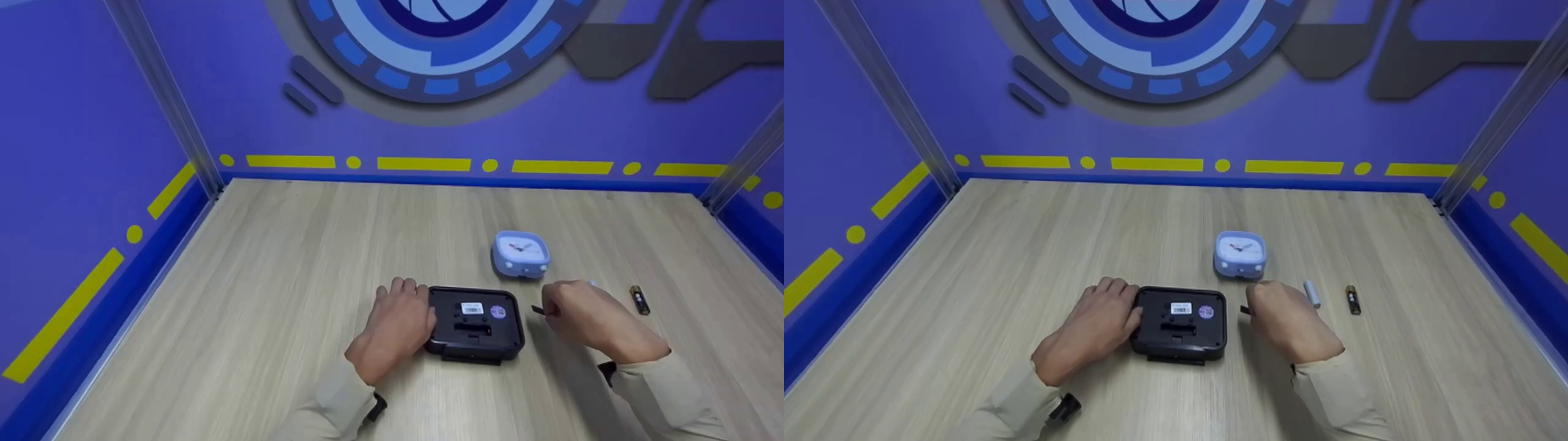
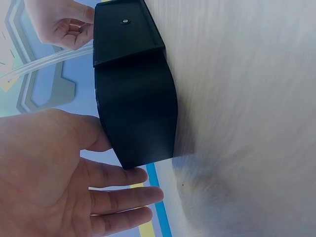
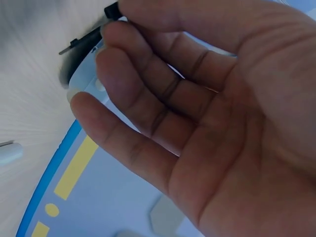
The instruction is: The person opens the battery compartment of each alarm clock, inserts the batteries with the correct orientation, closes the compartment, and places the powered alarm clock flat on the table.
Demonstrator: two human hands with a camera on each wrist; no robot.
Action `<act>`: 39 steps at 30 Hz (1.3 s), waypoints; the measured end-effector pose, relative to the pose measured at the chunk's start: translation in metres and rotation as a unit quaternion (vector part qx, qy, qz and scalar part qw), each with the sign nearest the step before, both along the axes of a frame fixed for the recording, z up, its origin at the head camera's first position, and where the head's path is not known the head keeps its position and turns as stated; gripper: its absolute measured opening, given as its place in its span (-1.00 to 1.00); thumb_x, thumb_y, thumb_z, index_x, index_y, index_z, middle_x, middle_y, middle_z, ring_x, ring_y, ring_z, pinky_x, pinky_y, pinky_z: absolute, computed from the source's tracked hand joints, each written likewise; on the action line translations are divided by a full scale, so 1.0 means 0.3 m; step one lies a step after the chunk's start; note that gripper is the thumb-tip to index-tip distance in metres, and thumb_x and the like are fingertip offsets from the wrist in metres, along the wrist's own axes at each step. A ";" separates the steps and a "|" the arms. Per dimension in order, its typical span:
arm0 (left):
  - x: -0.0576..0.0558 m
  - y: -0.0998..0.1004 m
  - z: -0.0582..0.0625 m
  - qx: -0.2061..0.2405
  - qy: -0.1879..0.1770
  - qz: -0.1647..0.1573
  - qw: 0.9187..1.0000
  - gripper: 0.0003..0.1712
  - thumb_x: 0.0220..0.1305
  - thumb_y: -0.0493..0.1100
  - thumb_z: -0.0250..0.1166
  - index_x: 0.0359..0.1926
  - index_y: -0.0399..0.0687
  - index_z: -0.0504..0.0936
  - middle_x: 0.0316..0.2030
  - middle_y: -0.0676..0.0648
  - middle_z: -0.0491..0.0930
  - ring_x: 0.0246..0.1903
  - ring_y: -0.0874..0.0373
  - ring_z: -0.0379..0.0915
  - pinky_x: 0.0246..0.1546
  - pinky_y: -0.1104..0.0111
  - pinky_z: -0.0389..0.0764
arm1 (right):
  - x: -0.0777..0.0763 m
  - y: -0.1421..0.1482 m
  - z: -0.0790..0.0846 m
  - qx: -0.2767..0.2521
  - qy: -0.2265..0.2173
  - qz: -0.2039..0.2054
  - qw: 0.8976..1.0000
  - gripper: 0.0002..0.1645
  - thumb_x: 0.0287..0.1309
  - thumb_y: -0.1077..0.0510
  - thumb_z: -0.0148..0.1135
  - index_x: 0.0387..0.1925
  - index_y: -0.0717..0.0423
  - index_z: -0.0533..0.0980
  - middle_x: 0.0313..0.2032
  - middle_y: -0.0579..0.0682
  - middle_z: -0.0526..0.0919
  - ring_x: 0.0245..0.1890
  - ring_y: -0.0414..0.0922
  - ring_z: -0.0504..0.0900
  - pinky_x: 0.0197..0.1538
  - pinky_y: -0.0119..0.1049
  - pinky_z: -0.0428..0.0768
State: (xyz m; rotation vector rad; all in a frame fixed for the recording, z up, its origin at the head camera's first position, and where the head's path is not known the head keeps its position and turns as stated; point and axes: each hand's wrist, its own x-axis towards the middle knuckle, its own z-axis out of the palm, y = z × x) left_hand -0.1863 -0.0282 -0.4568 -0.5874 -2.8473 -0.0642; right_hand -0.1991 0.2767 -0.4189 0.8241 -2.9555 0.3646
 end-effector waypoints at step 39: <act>-0.008 0.002 0.007 -0.006 -0.039 0.012 0.999 -0.59 0.57 0.02 0.17 0.10 -0.20 0.69 -0.06 -0.14 0.65 0.01 -0.05 0.50 0.00 0.05 0.51 | -0.025 -0.013 -0.063 0.017 -0.036 0.011 0.999 -0.56 0.06 0.46 0.37 -0.63 -0.07 0.44 -0.58 -0.23 0.41 -0.56 -0.25 0.35 -0.47 -0.28 0.37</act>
